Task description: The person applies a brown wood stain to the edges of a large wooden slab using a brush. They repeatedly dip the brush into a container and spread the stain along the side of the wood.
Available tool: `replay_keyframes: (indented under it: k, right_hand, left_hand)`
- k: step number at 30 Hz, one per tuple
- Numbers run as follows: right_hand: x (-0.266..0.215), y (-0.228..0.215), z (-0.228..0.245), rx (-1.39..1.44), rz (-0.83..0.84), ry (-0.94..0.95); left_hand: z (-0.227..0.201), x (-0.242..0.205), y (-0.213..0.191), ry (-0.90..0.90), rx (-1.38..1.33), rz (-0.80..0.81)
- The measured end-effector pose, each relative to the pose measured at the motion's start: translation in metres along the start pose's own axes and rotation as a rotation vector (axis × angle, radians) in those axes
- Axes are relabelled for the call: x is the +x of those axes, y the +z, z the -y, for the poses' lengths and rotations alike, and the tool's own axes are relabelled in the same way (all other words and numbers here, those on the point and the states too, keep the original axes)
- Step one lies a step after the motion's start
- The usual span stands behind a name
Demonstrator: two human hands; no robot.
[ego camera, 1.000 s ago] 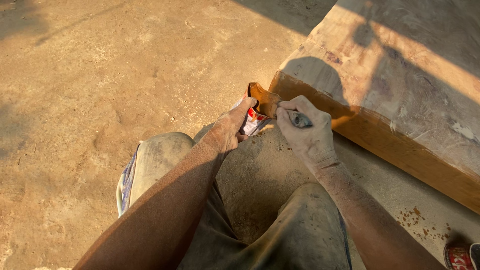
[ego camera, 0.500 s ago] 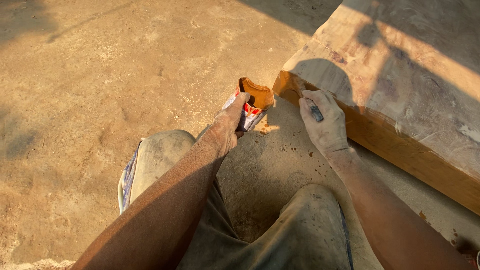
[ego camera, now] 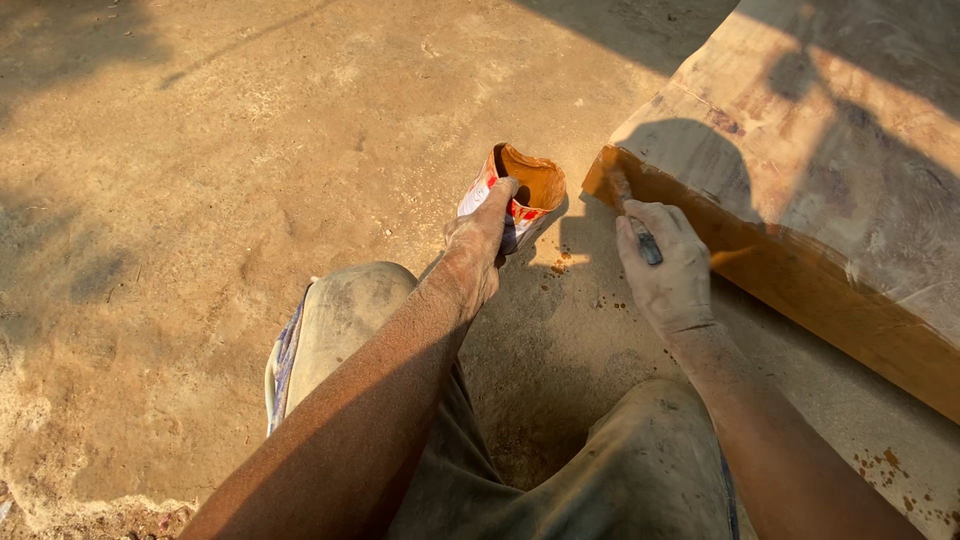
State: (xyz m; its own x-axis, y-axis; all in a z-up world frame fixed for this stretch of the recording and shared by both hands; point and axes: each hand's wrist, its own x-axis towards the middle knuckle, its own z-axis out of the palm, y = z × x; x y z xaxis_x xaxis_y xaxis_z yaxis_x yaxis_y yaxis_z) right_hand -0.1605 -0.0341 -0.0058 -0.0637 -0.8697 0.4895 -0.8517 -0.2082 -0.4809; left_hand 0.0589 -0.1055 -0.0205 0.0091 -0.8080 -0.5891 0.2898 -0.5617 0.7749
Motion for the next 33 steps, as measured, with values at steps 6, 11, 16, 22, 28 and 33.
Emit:
replay_keyframes:
  k: [6, 11, 16, 22, 28, 33]
  right_hand:
    - [0.005, -0.006, 0.008, -0.031, 0.072, -0.016]
    - [0.006, -0.006, 0.008, -0.021, 0.082, -0.114]
    - [0.002, -0.011, -0.005, -0.049, 0.063, -0.069]
    - [-0.004, 0.022, 0.004, -0.107, 0.152, -0.022]
    - [-0.042, -0.002, -0.025, -0.036, 0.077, 0.203]
    - [-0.128, -0.056, -0.058, -0.182, -0.208, 0.178]
  left_hand:
    - [-0.002, -0.005, 0.005, -0.003, -0.048, 0.037]
    - [-0.002, 0.002, 0.003, -0.002, -0.003, 0.011]
    - [0.004, 0.004, 0.006, -0.015, -0.051, 0.059]
    - [0.003, 0.006, 0.003, 0.015, 0.002, -0.021]
    - [-0.004, 0.005, -0.001, -0.007, 0.026, -0.054]
    - [0.003, 0.007, 0.003, 0.020, -0.010, 0.063]
